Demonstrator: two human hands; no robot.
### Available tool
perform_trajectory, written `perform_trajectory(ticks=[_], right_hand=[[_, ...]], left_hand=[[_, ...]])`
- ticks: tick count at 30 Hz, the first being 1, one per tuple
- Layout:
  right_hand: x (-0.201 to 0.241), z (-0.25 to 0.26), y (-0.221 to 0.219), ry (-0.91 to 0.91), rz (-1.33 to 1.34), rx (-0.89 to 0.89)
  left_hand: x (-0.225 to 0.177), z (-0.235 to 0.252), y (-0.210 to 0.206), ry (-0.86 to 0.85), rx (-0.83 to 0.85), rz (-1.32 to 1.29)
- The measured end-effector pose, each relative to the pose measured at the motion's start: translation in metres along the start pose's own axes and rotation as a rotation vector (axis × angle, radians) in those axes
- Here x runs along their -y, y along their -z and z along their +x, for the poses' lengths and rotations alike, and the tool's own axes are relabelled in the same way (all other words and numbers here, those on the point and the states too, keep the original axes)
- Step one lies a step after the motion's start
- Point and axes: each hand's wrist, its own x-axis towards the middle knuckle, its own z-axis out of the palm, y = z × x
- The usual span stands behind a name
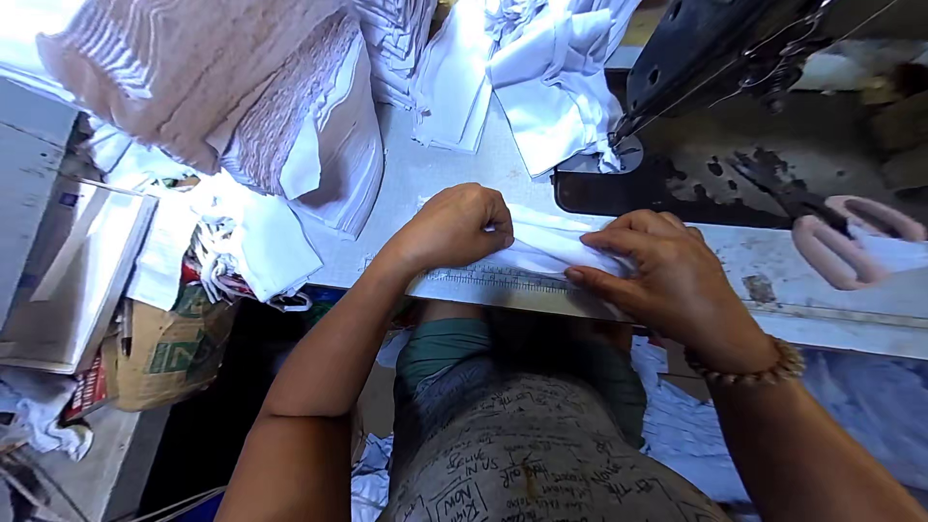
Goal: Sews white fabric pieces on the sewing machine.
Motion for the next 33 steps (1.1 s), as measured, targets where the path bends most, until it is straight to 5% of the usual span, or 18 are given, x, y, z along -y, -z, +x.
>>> perform_trajectory(ticks=[9, 17, 23, 29, 33], right_hand=[[0.000, -0.002, -0.021, 0.105, -0.081, -0.167], [-0.022, -0.021, 0.018, 0.062, -0.009, -0.092], [-0.041, -0.010, 0.055, -0.157, -0.037, 0.102], [-0.033, -0.018, 0.001, 0.260, -0.054, -0.100], [-0.052, -0.025, -0.011, 0.266, 0.076, -0.075]], left_hand=[[0.004, -0.021, -0.030, -0.160, -0.294, 0.257], [0.013, -0.040, -0.007, -0.042, -0.436, 0.262], [0.014, -0.023, 0.006, 0.192, -0.251, 0.208], [0.031, -0.015, -0.019, 0.197, -0.478, 0.340], [0.036, -0.012, -0.007, 0.348, -0.505, 0.262]])
